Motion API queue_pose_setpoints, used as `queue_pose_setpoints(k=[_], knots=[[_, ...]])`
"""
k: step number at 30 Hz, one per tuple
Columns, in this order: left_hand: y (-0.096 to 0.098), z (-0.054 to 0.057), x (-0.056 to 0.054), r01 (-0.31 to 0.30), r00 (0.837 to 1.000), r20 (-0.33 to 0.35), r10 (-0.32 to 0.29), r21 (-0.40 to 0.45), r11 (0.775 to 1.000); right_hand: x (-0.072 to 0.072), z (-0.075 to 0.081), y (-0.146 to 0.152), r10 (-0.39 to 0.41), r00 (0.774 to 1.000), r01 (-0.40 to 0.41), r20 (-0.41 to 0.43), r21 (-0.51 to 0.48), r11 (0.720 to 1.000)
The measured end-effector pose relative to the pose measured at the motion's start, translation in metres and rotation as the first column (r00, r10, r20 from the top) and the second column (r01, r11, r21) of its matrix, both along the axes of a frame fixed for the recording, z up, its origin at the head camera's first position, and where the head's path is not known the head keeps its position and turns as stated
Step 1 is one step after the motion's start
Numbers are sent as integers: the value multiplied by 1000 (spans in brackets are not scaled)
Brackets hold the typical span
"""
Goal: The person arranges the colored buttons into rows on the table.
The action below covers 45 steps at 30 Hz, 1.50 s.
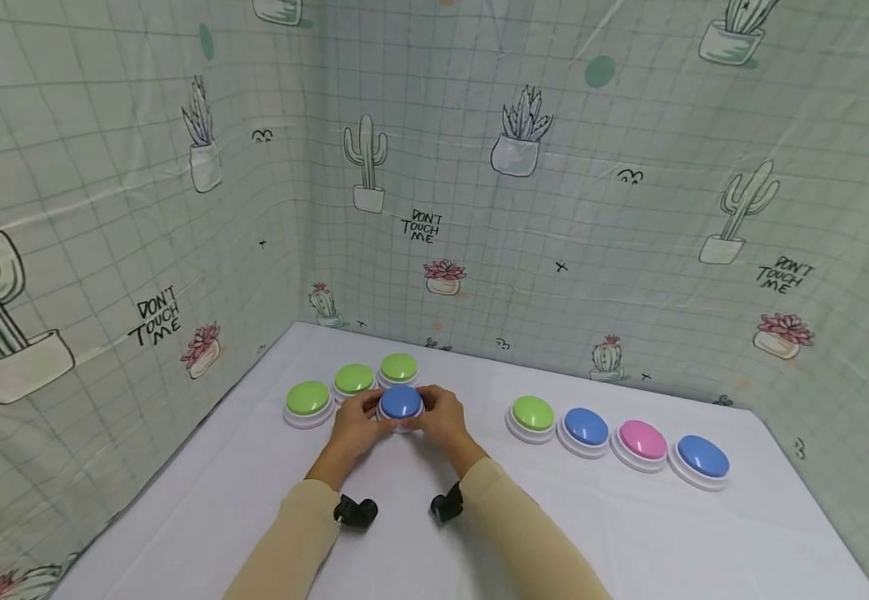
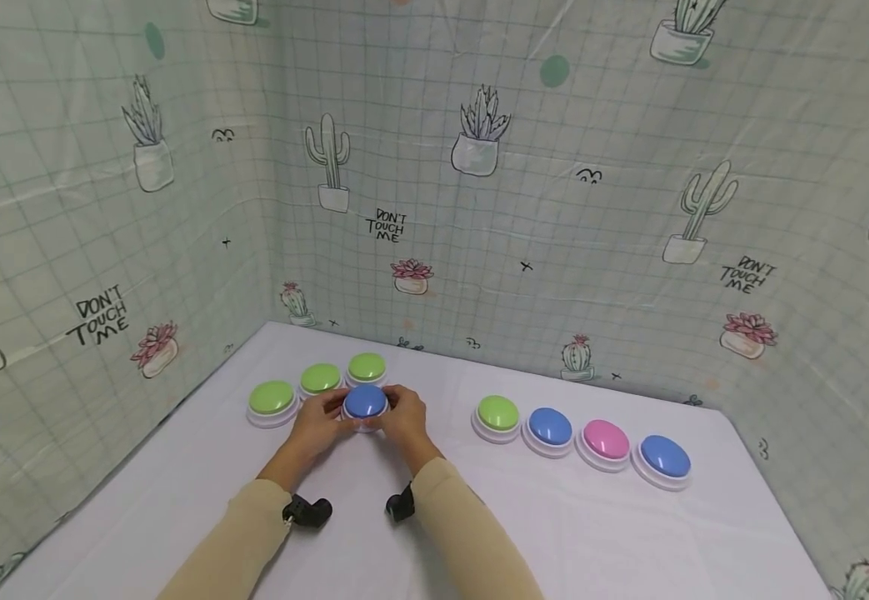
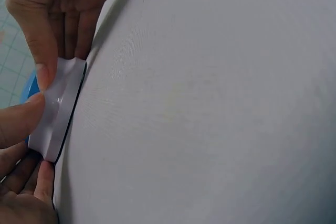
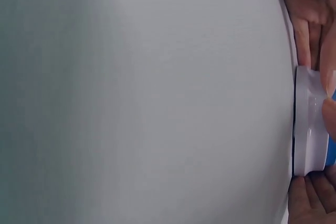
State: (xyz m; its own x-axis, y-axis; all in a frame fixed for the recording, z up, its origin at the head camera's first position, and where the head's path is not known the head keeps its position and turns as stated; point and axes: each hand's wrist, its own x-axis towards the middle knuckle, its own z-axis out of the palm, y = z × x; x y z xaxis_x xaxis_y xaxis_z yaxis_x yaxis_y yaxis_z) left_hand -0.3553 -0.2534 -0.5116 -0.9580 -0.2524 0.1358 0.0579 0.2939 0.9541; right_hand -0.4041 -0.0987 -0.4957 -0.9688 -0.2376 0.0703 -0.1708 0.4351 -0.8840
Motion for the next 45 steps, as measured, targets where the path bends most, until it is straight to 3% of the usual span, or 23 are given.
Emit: queue_pose_setpoints(k=[23, 45], knots=[[-3, 3, 6, 12, 1000, 4, -13, 116, 993, 7, -1, 0, -28, 1000, 28, 6, -17, 999], [0, 4, 17, -5, 1000, 26, 3, 81, 997, 32, -7, 15, -35, 999, 33, -41, -49, 998]])
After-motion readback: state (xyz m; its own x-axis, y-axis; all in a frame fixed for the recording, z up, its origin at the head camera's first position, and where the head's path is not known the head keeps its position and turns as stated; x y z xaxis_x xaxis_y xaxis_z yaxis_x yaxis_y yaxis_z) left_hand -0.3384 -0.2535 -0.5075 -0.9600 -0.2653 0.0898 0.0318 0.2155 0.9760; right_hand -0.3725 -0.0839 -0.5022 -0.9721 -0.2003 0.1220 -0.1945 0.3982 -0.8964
